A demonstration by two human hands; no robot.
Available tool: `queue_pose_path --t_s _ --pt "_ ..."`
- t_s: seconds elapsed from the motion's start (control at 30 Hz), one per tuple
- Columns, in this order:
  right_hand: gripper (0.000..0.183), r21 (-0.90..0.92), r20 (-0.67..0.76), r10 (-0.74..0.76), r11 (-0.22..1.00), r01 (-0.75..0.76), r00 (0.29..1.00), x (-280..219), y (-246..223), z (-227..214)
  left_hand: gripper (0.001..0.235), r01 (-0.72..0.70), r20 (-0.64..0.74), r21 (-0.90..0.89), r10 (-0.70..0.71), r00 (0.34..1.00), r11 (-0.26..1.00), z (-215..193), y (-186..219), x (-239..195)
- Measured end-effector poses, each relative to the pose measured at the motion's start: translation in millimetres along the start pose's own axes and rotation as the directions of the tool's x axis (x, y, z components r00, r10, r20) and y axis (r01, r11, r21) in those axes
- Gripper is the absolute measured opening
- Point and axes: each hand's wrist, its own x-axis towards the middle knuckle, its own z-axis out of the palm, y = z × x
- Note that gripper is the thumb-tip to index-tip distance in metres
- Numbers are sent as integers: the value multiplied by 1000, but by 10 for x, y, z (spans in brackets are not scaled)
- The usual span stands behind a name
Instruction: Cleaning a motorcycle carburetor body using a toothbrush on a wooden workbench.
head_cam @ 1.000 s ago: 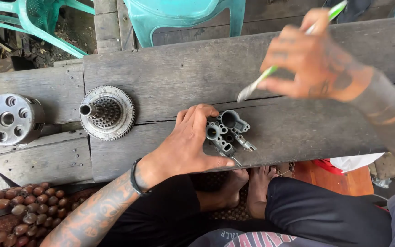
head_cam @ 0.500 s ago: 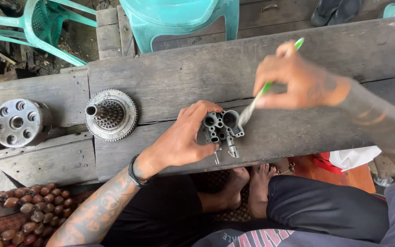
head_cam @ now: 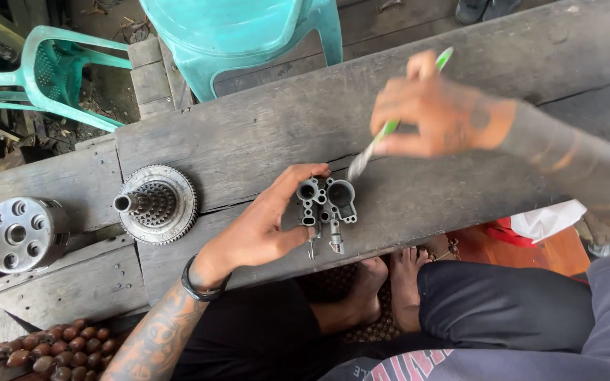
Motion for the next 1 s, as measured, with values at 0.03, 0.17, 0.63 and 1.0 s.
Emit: queue_pose_path --t_s 0.03,0.17,0.63,1.0 --pt "20 2 0 6 1000 -6 1000 -46 84 -9 81 0 5 -3 0 1000 1000 5 6 -5" --pt "18 -52 -75 15 998 -19 997 -27 -19 -98 86 32 11 -17 -32 999 999 -19 53 -5" --pt "17 -235 -20 -250 942 239 968 146 -434 -255 99 63 69 59 -67 995 996 -24 -156 -51" --pt "16 -582 1 -291 778 237 957 226 -443 -328 87 -78 19 248 75 997 966 -121 -191 -54"
